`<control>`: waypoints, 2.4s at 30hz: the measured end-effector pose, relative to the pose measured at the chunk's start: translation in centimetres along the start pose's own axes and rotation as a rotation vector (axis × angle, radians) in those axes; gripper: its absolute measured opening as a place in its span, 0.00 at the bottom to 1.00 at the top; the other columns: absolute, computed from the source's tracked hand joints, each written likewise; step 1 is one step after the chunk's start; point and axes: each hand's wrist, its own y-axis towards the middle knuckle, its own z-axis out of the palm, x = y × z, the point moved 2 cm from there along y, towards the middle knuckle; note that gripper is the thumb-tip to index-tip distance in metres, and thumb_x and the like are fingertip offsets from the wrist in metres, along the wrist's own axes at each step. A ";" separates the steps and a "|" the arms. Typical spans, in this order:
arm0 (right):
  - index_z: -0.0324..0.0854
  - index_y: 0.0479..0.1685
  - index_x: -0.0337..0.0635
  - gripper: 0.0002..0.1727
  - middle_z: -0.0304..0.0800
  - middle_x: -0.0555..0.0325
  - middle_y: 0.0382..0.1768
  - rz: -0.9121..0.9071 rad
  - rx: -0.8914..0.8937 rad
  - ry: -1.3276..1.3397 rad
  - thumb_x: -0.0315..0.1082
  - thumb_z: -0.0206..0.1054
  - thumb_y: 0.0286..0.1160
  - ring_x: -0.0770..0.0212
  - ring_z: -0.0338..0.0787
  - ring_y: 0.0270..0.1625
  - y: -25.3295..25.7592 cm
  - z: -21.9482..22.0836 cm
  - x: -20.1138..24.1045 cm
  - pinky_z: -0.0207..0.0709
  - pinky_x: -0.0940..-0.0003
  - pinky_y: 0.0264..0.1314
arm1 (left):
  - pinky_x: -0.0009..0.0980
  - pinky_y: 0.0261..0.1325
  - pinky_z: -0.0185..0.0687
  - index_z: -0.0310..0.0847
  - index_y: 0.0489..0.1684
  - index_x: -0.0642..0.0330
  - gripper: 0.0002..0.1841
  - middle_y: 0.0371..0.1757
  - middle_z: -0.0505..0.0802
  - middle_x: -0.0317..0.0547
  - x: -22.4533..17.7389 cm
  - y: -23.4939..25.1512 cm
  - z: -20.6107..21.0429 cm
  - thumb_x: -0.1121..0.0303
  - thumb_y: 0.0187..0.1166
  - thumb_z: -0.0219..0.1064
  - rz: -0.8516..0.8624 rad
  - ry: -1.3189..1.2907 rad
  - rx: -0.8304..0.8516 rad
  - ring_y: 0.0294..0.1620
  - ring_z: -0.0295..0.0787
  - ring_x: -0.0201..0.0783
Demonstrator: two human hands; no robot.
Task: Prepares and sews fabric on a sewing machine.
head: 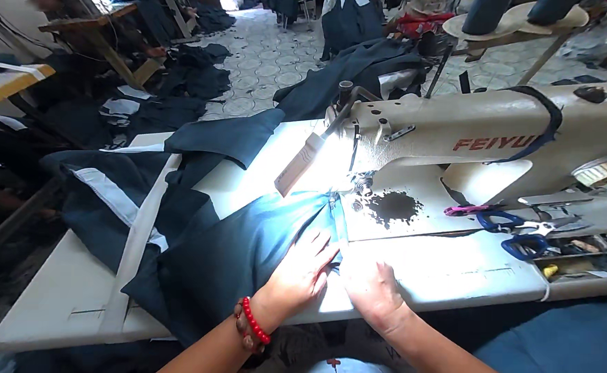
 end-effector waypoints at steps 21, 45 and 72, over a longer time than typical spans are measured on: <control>0.90 0.61 0.34 0.19 0.95 0.43 0.38 0.055 0.107 0.120 0.29 0.61 0.76 0.46 0.97 0.40 0.5 -0.6 -0.7 0.89 0.51 0.42 | 0.62 0.58 0.79 0.80 0.76 0.65 0.36 0.73 0.86 0.62 0.8 4.0 -0.9 0.47 0.83 0.43 -0.076 0.209 0.037 0.66 0.86 0.65; 0.88 0.60 0.33 0.18 0.93 0.41 0.41 0.018 0.235 -0.029 0.29 0.59 0.77 0.43 0.96 0.42 0.8 -0.5 0.0 0.85 0.50 0.38 | 0.45 0.68 0.76 0.87 0.71 0.49 0.24 0.72 0.89 0.46 0.6 0.2 -0.8 0.59 0.85 0.49 0.087 0.032 -0.033 0.67 0.83 0.53; 0.88 0.60 0.33 0.18 0.93 0.41 0.50 -0.027 0.309 -0.212 0.28 0.58 0.79 0.45 0.93 0.56 4.4 0.3 0.0 0.83 0.53 0.51 | 0.58 0.58 0.74 0.81 0.78 0.43 0.26 0.70 0.89 0.46 1.8 3.6 -1.3 0.57 0.83 0.49 -0.056 0.142 0.118 0.68 0.81 0.59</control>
